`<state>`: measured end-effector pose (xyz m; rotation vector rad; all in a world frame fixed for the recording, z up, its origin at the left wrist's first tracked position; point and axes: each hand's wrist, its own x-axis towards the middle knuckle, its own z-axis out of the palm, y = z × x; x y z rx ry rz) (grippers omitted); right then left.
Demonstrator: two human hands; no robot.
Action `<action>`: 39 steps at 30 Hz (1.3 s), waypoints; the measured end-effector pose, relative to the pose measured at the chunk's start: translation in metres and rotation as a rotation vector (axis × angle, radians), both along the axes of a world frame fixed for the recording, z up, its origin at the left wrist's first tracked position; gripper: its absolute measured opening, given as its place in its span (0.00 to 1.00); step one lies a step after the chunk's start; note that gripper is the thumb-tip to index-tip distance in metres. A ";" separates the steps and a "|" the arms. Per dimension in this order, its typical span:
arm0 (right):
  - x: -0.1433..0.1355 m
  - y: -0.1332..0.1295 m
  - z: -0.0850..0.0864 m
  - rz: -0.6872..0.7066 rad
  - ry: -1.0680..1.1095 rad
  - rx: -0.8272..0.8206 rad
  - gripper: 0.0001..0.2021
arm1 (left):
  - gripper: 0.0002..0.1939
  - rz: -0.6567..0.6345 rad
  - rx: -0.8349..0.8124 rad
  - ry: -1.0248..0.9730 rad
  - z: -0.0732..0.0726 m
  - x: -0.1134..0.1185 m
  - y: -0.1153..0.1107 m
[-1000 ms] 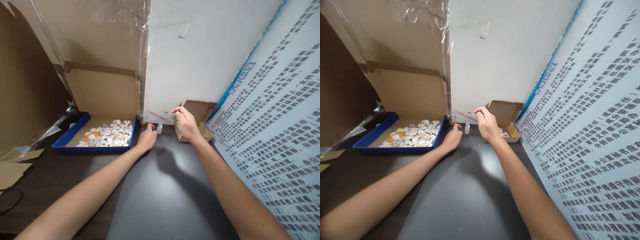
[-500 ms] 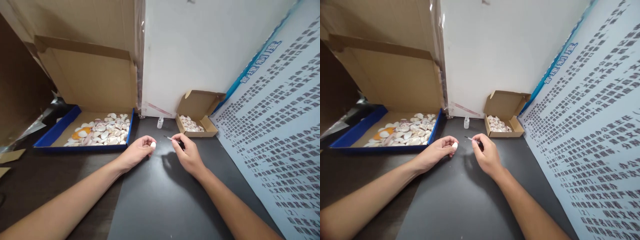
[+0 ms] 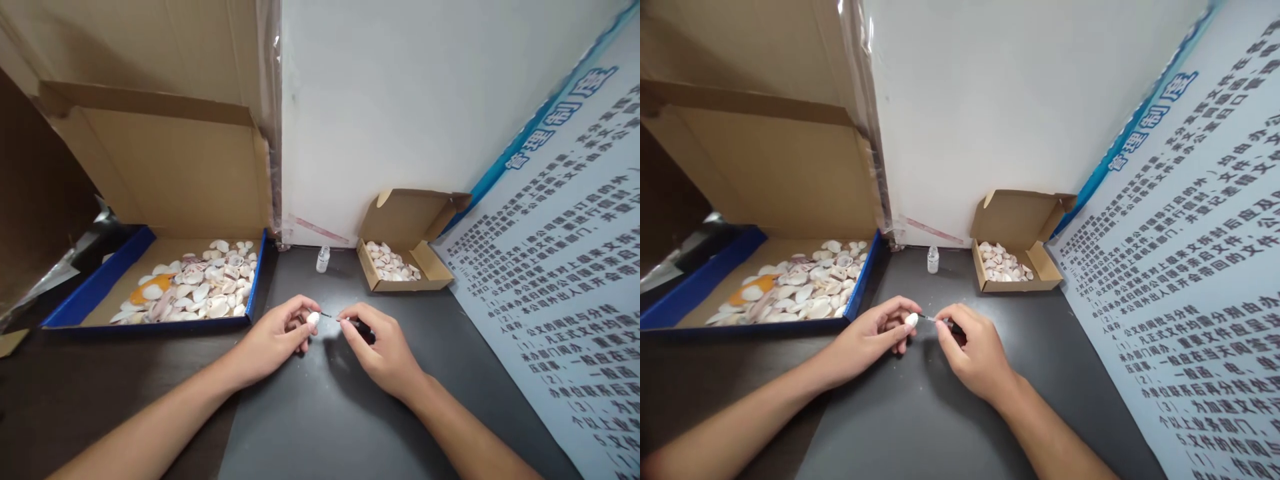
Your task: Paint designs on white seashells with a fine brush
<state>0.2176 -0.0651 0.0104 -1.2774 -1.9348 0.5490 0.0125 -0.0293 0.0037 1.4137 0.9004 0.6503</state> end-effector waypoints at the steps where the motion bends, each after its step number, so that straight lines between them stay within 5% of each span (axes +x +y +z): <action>1: 0.000 0.000 0.000 0.003 -0.001 0.000 0.07 | 0.15 0.008 -0.012 -0.007 0.001 0.001 0.000; 28: -0.006 -0.008 0.001 0.020 -0.064 0.004 0.06 | 0.09 -0.025 0.187 0.123 -0.001 0.001 -0.003; 39: -0.008 -0.008 -0.001 0.043 -0.032 -0.003 0.06 | 0.12 -0.020 0.136 0.119 0.000 0.003 -0.004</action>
